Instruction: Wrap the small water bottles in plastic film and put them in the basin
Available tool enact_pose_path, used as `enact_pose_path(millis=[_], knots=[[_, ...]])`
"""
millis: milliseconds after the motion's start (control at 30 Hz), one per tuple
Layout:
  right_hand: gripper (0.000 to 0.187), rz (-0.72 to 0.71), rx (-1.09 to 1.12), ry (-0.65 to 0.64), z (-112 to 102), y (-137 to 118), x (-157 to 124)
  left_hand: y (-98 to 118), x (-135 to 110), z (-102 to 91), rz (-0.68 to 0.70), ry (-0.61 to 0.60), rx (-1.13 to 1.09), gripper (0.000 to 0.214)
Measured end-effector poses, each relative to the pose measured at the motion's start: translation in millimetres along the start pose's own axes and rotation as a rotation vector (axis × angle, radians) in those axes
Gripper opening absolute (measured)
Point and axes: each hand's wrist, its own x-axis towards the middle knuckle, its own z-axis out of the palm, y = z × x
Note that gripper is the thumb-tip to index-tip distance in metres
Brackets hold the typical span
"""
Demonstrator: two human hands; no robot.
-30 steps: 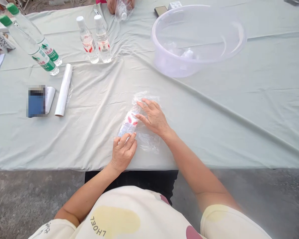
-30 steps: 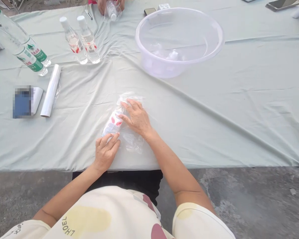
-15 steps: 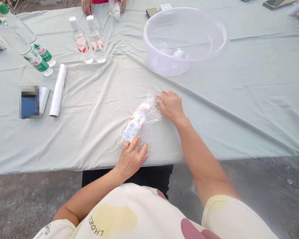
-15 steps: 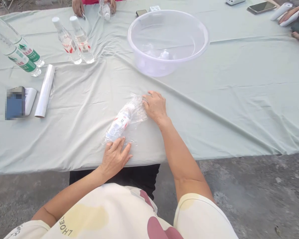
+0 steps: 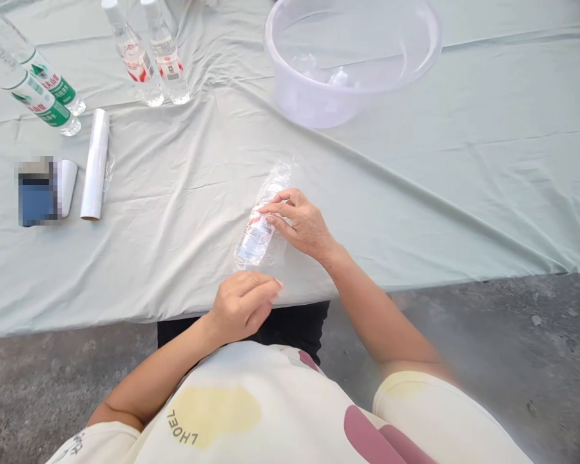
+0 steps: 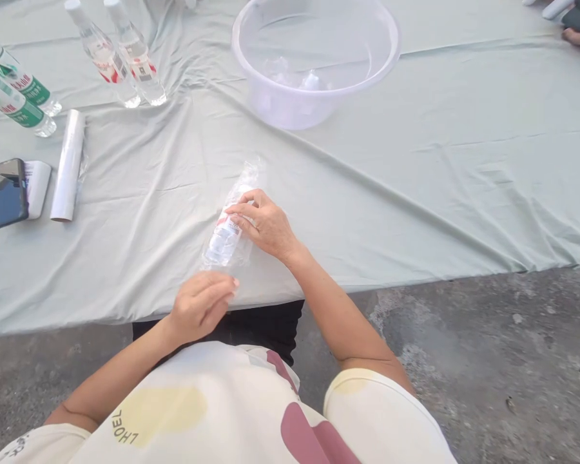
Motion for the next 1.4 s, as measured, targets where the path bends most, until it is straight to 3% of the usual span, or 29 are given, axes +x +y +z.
enact_pose_path(millis=[67,100,200,267,367,433,633,800,967,1200,1300,1400], knots=[[0.032,0.025,0.014,0.03,-1.1,2.3,-5.8,-11.0,10.7,-12.4,-0.236,0.239,0.084,0.024],[0.032,0.039,0.015,0.042,-1.9,2.0,-9.9,-17.7,17.9,-16.8,-0.345,0.273,0.131,0.022],[0.037,0.136,-0.007,0.092,-3.7,-4.2,-27.3,-32.8,40.7,-21.2,-0.536,0.075,0.164,0.042],[0.048,0.316,-0.03,0.164,-3.5,-11.4,-42.5,-34.1,51.9,-18.4,-0.588,-0.059,0.135,0.043],[0.066,0.608,0.004,0.145,2.4,-23.4,-65.7,-26.8,59.2,-12.1,-0.625,-0.114,0.104,0.036],[0.071,0.664,0.098,0.089,10.3,-29.9,-77.2,-22.0,59.9,-10.0,-0.666,-0.12,0.068,0.032],[0.033,0.737,0.466,0.236,29.2,-45.0,-84.9,-28.0,59.7,-12.2,-0.842,0.0,-0.176,0.03],[0.019,0.845,0.876,0.275,33.5,-73.0,-91.7,-34.5,63.5,-14.6,-1.005,0.106,-0.761,0.033],[0.015,0.835,0.978,0.332,33.1,-96.1,-101.2,-28.2,64.6,-16.6,-1.032,0.116,-1.04,0.041],[0.011,0.684,0.966,0.288,37.5,-100.2,-83.0,-18.2,61.0,-14.7,-1.043,0.082,-0.875,0.04],[0.013,0.492,0.772,0.237,51.0,-99.2,-78.6,-14.9,58.2,-18.4,-0.999,0.037,-0.833,0.05],[0.021,0.212,0.358,0.189,56.9,-100.3,-80.2,-16.3,55.1,-24.6,-0.99,-0.012,-0.879,0.063]])
